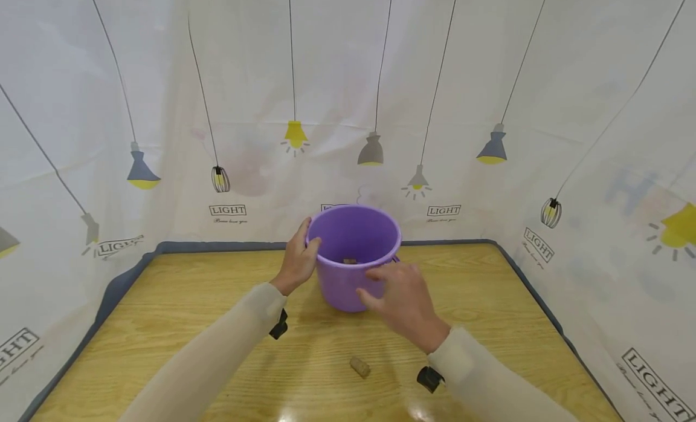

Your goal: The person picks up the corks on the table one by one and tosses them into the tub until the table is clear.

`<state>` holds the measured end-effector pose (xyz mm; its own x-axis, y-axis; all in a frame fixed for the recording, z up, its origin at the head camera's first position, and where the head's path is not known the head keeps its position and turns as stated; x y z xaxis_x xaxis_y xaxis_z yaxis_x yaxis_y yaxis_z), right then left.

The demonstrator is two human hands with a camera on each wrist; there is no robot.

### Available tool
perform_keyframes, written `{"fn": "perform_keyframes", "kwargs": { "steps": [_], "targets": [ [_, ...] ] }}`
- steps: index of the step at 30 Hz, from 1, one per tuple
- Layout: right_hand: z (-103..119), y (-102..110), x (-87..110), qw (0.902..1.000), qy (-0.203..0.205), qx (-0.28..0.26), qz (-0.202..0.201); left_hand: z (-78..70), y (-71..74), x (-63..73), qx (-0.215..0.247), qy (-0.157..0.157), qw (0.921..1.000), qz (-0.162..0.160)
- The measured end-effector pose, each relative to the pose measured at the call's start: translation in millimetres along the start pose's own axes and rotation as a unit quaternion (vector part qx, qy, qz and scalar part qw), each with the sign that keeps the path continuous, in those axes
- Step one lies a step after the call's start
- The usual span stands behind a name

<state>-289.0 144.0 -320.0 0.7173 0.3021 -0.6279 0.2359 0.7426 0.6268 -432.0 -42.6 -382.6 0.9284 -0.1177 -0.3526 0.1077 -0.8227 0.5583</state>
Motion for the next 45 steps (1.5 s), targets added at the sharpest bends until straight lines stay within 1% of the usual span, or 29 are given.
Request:
{"fn": "perform_keyframes", "kwargs": {
  "steps": [10, 20, 23, 26, 33, 39, 45],
  "targets": [
    [-2, -14, 11.5, 0.9999, 0.006, -0.001, 0.016, 1.2, 0.0, -0.6, -0.003, 0.001, 1.0000, 0.001],
    [-11, -32, 25.0, 0.9983, -0.029, 0.016, 0.048, 2.3, -1.8, -1.2, 0.004, -0.001, 1.0000, 0.007],
    [-14, -37, 28.8, 0.9972, -0.039, 0.027, 0.058, 1.9, -1.8, -1.4, 0.005, -0.006, 1.0000, 0.005],
    [-15, -43, 32.3, 0.9956, -0.047, 0.038, 0.072, 1.2, -1.2, -1.5, 0.006, -0.008, 0.9999, 0.003],
    [-19, -56, 40.4, 0.9907, -0.067, 0.040, 0.111, 1.1, -0.2, -1.6, -0.002, -0.012, 0.9999, -0.001],
    [-18, -68, 46.9, 0.9852, -0.055, 0.057, 0.152, 0.1, 1.1, -1.7, -0.012, -0.016, 0.9998, -0.007],
    [-16, -76, 54.1, 0.9801, -0.057, 0.044, 0.185, 1.2, -0.1, -1.7, -0.014, -0.007, 0.9999, -0.003]
  ]
}}
Point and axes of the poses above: each hand's wrist, its own x-axis away from the middle knuckle, its own y-axis out of the back of the hand, z = x × y, the point moved 10 cm from there along -x, towards the middle knuckle, and after that the axes turned 11 degrees about -x, right-handed, at the moved point
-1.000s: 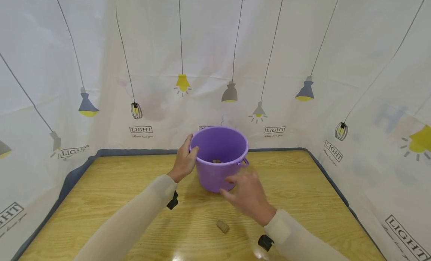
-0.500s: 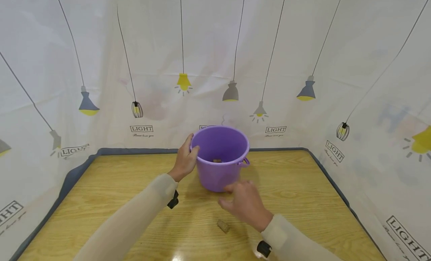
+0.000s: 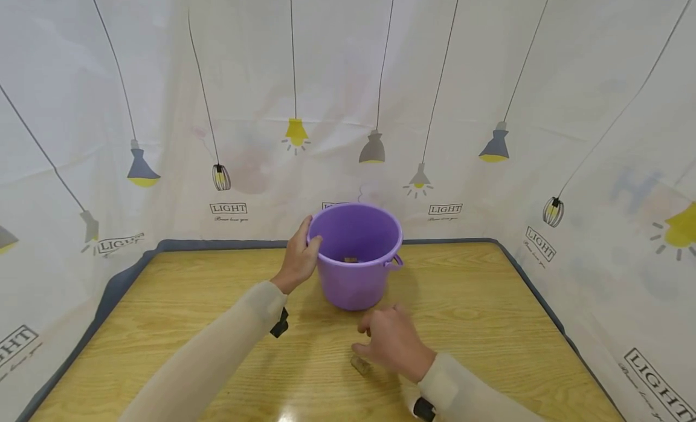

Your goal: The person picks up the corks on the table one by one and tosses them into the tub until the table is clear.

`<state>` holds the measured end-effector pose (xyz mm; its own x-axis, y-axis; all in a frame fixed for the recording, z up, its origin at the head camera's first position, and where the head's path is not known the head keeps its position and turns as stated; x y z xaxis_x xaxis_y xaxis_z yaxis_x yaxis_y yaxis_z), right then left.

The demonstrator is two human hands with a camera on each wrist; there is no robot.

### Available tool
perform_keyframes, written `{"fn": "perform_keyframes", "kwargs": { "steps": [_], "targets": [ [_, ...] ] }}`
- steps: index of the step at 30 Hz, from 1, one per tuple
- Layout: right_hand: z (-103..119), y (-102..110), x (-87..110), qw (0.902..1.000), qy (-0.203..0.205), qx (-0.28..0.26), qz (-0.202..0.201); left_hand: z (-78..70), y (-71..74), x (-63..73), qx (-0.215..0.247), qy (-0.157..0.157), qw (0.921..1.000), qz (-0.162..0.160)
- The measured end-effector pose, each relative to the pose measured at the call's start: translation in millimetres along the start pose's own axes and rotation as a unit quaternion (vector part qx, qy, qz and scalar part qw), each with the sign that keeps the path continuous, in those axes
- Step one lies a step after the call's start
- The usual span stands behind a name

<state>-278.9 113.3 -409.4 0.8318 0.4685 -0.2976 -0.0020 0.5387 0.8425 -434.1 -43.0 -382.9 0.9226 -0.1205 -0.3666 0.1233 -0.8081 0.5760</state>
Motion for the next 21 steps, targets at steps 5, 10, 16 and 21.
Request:
{"fn": "perform_keyframes", "kwargs": {
  "steps": [5, 10, 16, 21],
  "targets": [
    [-1, -13, 3.6, 0.9994, 0.003, -0.009, 0.033, 0.9, -0.2, 0.5, 0.000, 0.004, 1.0000, 0.000],
    [2, -22, 6.6, 0.9978, 0.021, -0.036, 0.051, 0.6, -0.4, 0.9, 0.005, 0.001, 1.0000, 0.001],
    [5, -28, 8.9, 0.9977, 0.032, -0.033, 0.051, 0.8, -0.6, 0.7, 0.006, 0.001, 1.0000, 0.003],
    [6, -31, 10.0, 0.9973, 0.035, -0.036, 0.053, -0.1, -0.6, 0.6, 0.010, -0.001, 0.9999, 0.003]
  ]
}}
Point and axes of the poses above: each hand's wrist, its own x-axis away from the middle knuckle, its own y-axis out of the back of the hand, z = x × y, the point moved 10 cm from there along -x, towards the middle knuckle, and after that the axes turned 11 degrees about -x, right-handed, at the moved point
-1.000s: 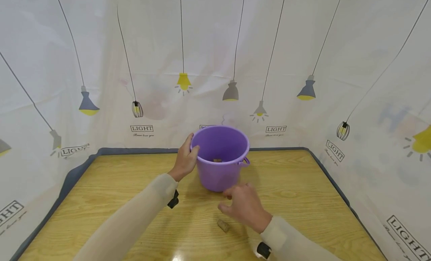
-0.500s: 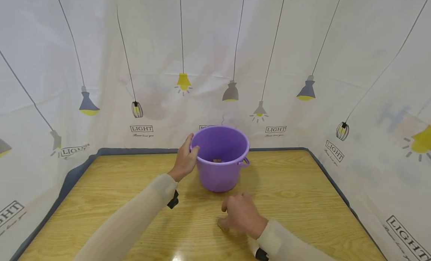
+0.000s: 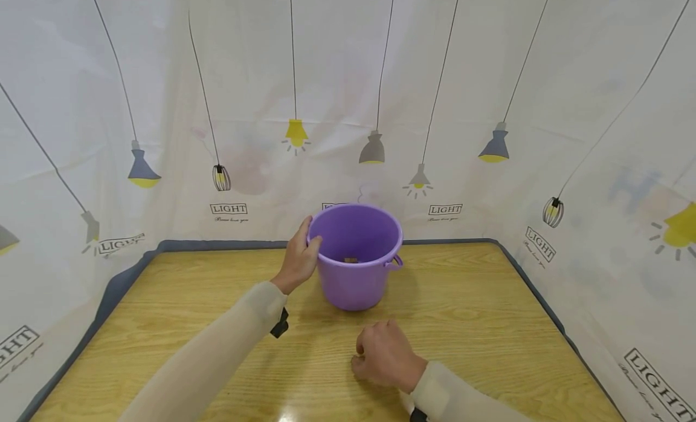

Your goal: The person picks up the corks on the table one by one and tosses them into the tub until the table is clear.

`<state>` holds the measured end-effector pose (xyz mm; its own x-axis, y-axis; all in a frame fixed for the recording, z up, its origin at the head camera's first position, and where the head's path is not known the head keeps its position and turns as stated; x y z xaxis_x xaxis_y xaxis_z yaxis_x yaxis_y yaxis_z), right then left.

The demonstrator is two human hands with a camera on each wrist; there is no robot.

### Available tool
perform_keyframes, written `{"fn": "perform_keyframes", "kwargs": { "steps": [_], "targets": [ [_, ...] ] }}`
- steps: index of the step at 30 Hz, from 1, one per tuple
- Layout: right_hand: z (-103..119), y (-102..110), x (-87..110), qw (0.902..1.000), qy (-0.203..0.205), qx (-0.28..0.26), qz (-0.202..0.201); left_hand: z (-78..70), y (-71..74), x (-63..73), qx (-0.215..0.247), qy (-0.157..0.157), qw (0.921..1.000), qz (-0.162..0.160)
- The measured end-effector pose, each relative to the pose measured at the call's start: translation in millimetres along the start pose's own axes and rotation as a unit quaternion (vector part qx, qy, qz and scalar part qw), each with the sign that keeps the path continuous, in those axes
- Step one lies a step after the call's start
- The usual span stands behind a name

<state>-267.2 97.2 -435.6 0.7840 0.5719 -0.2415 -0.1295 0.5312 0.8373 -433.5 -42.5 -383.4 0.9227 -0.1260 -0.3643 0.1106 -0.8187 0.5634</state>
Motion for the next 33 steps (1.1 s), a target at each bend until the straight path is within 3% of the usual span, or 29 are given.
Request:
{"fn": "perform_keyframes", "kwargs": {
  "steps": [17, 33],
  "targets": [
    [-2, -9, 1.9, 0.9994, -0.019, -0.019, 0.023, -0.2, -0.9, -0.1, 0.002, -0.001, 1.0000, -0.001],
    [7, 4, -3.2, 0.9996, 0.009, -0.024, -0.011, -0.8, 0.6, 0.8, 0.003, 0.008, 1.0000, 0.005]
  ]
}}
Point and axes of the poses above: each hand's wrist, its own x-axis away from the middle knuckle, its own y-axis out of the back of the hand, z = x × y, the point moved 10 cm from there along -x, towards the middle knuckle, and after that the axes turned 11 degrees about -x, right-handed, at the moved point
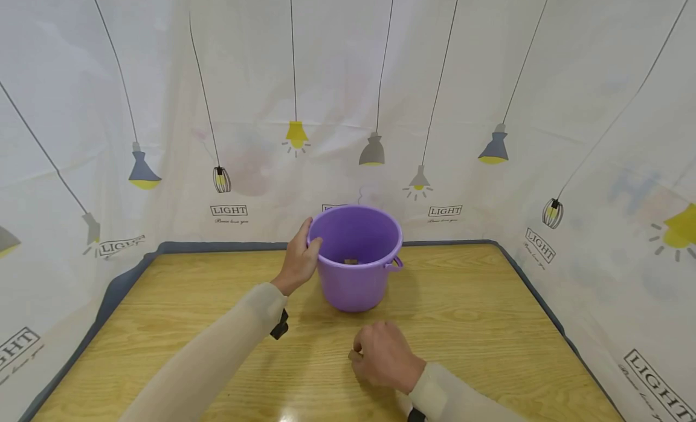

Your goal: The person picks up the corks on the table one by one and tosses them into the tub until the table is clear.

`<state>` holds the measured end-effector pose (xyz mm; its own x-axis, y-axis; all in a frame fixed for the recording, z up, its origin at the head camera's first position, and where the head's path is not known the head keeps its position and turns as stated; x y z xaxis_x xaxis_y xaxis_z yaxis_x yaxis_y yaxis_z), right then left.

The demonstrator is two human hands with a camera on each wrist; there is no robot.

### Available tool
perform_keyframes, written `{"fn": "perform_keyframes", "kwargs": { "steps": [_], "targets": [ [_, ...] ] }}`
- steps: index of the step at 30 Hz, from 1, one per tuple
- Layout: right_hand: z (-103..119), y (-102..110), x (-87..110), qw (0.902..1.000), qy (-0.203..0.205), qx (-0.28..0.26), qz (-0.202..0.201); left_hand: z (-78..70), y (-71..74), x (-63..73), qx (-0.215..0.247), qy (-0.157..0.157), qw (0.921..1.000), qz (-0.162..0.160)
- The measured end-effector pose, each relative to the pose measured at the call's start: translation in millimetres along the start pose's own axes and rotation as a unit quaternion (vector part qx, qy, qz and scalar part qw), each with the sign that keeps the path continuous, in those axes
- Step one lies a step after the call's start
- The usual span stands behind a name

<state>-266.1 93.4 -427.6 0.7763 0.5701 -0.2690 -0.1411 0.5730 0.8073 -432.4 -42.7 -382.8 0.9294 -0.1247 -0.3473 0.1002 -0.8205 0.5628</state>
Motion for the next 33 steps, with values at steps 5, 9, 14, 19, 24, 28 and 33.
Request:
{"fn": "perform_keyframes", "kwargs": {
  "steps": [5, 9, 14, 19, 24, 28, 33],
  "targets": [
    [4, 9, -4.3, 0.9998, 0.009, 0.004, -0.015, -0.2, 0.1, 0.8, 0.004, -0.002, 1.0000, 0.001],
    [9, 18, -6.6, 0.9989, 0.020, 0.022, -0.036, 0.1, -0.1, 0.3, 0.005, -0.003, 1.0000, 0.002],
    [11, 28, -9.4, 0.9985, 0.007, 0.024, -0.048, 0.7, 0.0, -0.2, 0.002, 0.001, 1.0000, 0.002],
    [13, 40, -14.0, 0.9977, 0.005, 0.027, -0.061, 2.8, -0.6, 0.3, -0.002, 0.011, 0.9999, 0.006],
    [20, 54, -18.6, 0.9955, 0.030, 0.031, -0.085, 1.9, 0.1, 1.0, -0.002, 0.010, 0.9999, 0.003],
    [27, 64, -22.6, 0.9933, 0.050, 0.032, -0.099, 0.9, 0.7, 1.0, -0.003, 0.006, 1.0000, -0.002],
    [36, 81, -27.7, 0.9888, 0.071, 0.042, -0.124, 0.2, 0.8, 0.3, -0.004, 0.003, 1.0000, -0.004]
  ]
}}
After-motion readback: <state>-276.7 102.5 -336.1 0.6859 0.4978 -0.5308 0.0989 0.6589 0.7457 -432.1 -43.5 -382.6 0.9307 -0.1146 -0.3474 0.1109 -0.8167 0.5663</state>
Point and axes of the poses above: each hand's wrist, its own x-axis away from the middle knuckle, its own y-axis out of the back of the hand, z = x × y, the point moved 10 cm from there along -x, towards the middle knuckle, and after that the axes turned 11 degrees about -x, right-handed, at the moved point
